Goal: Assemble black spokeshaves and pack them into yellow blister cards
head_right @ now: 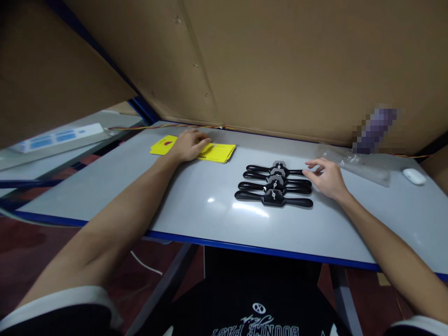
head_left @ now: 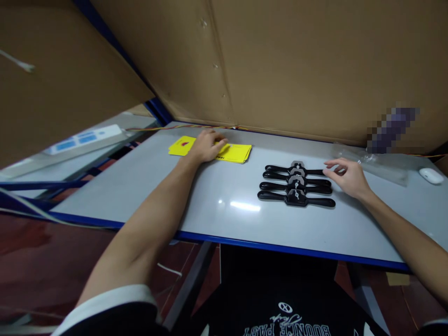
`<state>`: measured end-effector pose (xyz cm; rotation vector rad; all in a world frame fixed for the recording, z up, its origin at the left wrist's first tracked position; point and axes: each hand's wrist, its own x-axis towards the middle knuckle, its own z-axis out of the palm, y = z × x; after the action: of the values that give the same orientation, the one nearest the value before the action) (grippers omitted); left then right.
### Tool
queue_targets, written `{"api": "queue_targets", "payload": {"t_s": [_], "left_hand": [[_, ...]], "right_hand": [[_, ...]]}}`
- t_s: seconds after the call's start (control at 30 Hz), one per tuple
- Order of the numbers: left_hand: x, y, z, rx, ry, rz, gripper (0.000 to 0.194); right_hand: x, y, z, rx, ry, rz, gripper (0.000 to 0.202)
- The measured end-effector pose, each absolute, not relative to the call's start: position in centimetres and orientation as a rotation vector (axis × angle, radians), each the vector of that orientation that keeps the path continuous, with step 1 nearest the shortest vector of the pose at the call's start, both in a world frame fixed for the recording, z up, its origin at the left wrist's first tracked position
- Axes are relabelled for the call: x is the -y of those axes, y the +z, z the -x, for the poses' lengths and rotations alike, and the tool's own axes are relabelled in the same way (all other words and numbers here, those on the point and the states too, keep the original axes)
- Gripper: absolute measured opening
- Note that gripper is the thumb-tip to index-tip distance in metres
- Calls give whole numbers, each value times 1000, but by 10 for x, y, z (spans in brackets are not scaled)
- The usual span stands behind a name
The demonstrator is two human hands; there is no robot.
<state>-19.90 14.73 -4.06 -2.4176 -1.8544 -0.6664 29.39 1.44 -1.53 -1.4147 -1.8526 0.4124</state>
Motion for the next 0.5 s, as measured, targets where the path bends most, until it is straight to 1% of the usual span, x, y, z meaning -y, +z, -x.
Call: {"api": "queue_targets", "payload": {"t_s": [0.1, 0.2, 0.33, 0.5], "left_hand": [[-150, -46, 195, 1829, -627, 2401, 55], [-152, -49, 191, 1835, -601, 2377, 53], [-158, -49, 187, 1922, -629, 2297, 50], [-170, -48, 183, 1987, -662, 2270, 48]], "right_hand": [[-12, -15, -290, 1790, 368, 1428, 30], [-11, -15, -286, 1830, 256, 1448, 26], [-12, -13, -283, 1854, 173, 1443, 28], [-10, -9, -281, 1809, 194, 1464, 28]]}}
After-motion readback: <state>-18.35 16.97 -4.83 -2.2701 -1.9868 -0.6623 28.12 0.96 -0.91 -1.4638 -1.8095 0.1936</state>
